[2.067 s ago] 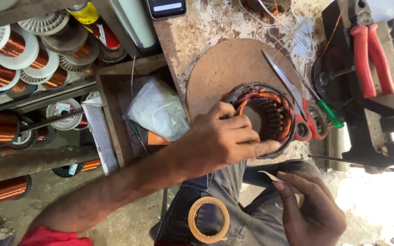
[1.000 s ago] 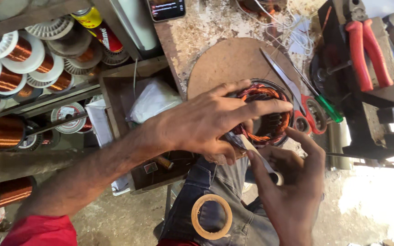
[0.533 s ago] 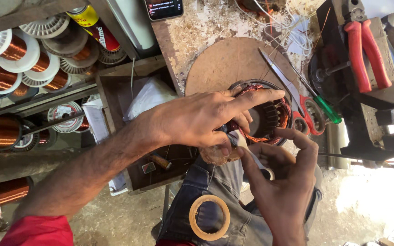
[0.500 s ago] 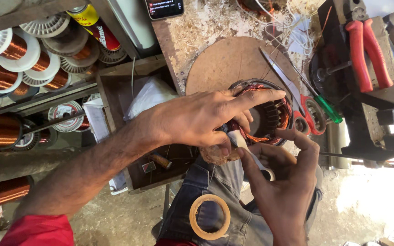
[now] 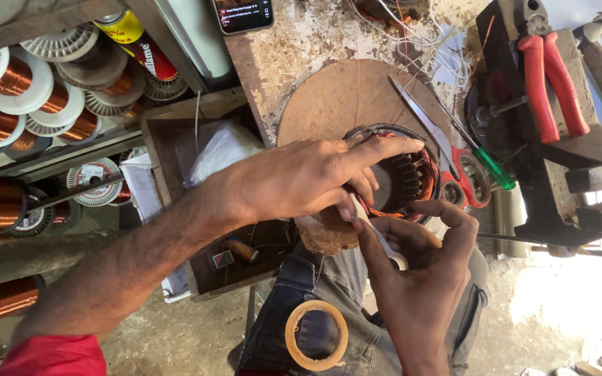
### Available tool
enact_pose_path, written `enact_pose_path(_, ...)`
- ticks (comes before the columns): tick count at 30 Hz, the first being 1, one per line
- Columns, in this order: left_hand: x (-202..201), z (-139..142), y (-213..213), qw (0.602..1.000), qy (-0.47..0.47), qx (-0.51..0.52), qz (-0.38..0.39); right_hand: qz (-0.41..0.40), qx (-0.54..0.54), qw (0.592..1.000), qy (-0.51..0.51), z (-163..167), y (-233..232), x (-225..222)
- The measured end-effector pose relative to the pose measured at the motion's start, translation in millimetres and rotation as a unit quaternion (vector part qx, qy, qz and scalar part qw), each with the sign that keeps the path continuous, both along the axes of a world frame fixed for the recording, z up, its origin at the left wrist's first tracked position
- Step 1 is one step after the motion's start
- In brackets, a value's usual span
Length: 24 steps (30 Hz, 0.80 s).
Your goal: The person is repairing a motor stator by applying white tape to the copper windings and securing them with a thin wooden stick. They use scissors to cut the tape and a small stick to press the tape into place.
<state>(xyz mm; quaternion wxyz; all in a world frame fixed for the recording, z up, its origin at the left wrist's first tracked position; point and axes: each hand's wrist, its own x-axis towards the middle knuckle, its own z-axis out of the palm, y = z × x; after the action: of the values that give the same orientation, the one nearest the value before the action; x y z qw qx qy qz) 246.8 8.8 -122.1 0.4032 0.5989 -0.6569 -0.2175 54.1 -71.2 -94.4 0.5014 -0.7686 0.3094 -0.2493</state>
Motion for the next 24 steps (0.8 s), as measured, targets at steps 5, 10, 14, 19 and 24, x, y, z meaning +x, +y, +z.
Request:
enact_pose_path(5, -15, -13, -3, 0.986, -0.133, -0.064, 0.074, -0.035, 0.027, 0.999, 0.005, -5, -3, -13)
enact_pose_path(10, -24, -15, -2, 0.973, -0.174, -0.126, 0.083, -0.058, -0.010, 0.997, 0.043, 3, -26, -51)
enact_pose_path(14, -29, -10, 2, 0.982, -0.136, -0.105, 0.082, -0.025, -0.032, 0.999, 0.004, -4, -39, -65)
enact_pose_path(19, -28, 0, -9, 0.983, -0.133, -0.088, 0.087, 0.007, -0.068, 0.997, -0.021, -12, -57, -61)
enact_pose_path(24, 2, 5, -7, 0.992, -0.121, -0.024, 0.000, 0.013, 0.020, 0.999, -0.024, -14, -61, -59)
